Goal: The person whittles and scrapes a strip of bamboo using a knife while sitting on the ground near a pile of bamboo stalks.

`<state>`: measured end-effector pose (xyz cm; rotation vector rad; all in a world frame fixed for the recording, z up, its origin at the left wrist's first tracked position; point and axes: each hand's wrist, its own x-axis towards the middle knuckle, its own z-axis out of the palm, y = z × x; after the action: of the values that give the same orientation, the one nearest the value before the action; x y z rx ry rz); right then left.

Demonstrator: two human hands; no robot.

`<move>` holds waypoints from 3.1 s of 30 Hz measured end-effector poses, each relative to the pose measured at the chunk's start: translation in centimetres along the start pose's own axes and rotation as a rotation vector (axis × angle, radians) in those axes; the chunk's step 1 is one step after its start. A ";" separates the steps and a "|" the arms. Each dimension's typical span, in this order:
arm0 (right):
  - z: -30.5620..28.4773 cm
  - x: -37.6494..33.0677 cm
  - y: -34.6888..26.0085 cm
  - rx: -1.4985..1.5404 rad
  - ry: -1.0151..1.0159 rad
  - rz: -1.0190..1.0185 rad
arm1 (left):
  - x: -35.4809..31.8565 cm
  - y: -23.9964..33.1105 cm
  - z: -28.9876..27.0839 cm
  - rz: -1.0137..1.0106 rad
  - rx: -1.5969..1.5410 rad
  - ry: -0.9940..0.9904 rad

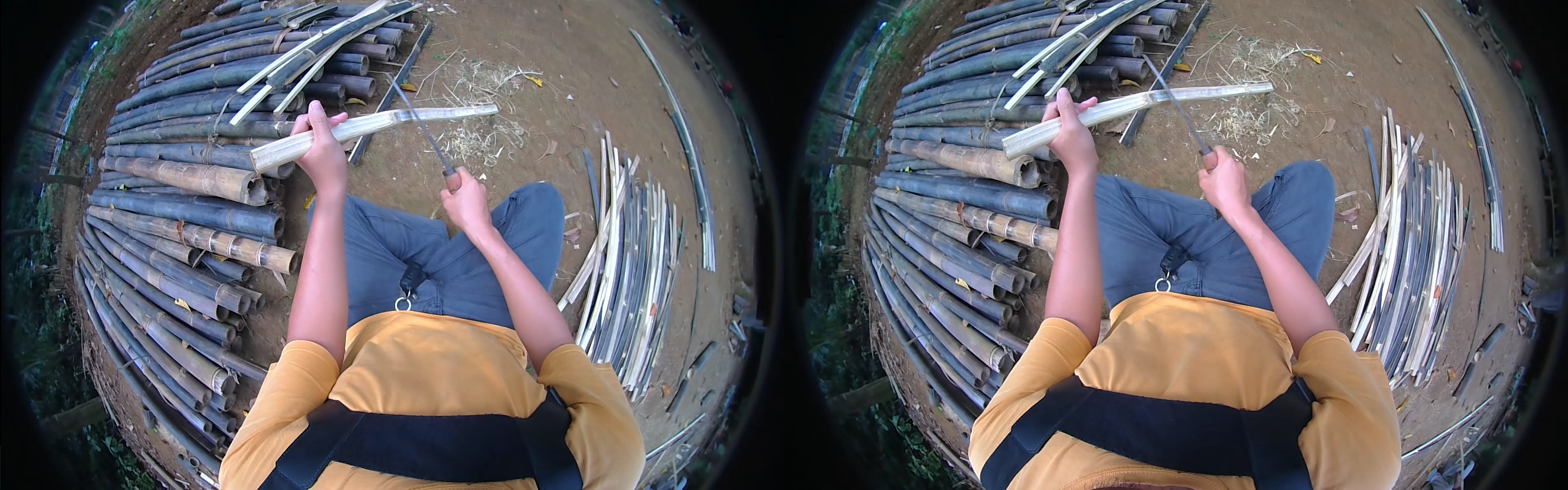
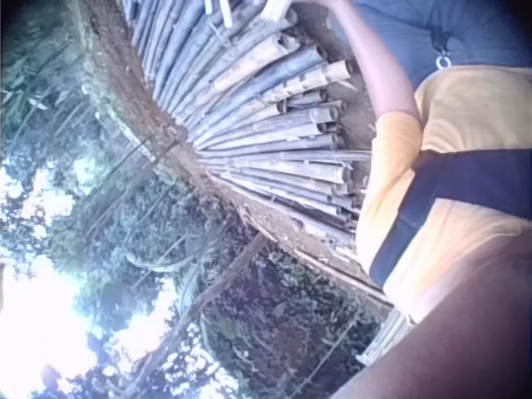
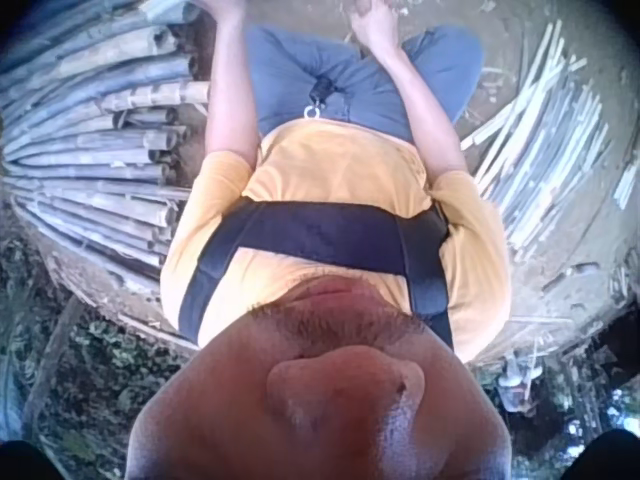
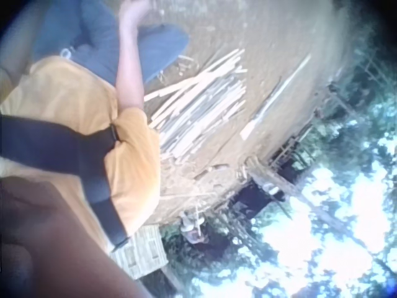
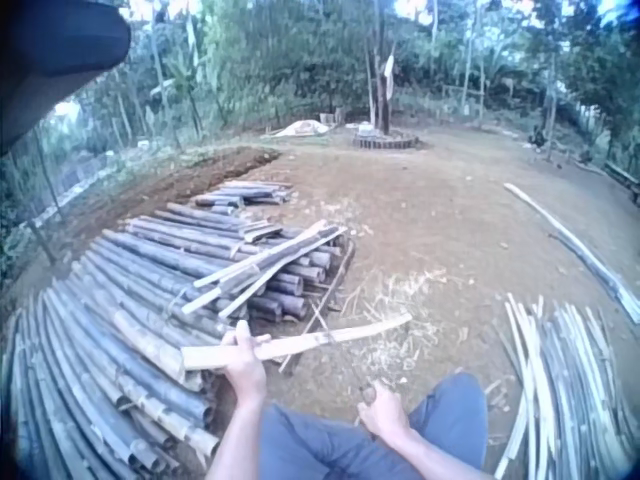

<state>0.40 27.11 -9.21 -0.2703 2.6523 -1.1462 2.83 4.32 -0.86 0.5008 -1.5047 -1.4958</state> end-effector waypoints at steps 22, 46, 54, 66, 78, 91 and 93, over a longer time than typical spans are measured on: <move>1.9 3.7 1.0 -0.280 -0.006 -0.023 | 2.3 -2.4 -2.1 -0.042 -0.062 0.040; 2.6 8.7 7.0 -0.267 -0.006 0.038 | 3.7 -4.0 -3.0 -0.101 -0.017 0.022; 2.8 7.9 5.3 -0.338 -0.027 -0.004 | 4.0 -4.8 -4.0 -0.107 -0.046 0.043; 3.5 9.9 7.8 -0.293 0.034 0.063 | 4.1 -4.5 -3.0 -0.095 -0.035 0.016; 4.0 10.9 8.2 -0.242 0.061 0.110 | 3.8 -4.3 -3.4 -0.126 -0.042 0.038; 4.2 9.5 6.9 -0.268 -0.025 0.019 | 3.6 -4.7 -4.1 -0.126 -0.047 0.035; 4.4 9.2 7.4 -0.275 -0.023 0.046 | 3.6 -4.4 -3.7 -0.113 -0.025 0.041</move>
<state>-7.69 26.63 -18.87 -0.2676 2.7766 -0.7576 2.70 -1.43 -4.40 0.6071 -1.4446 -1.5800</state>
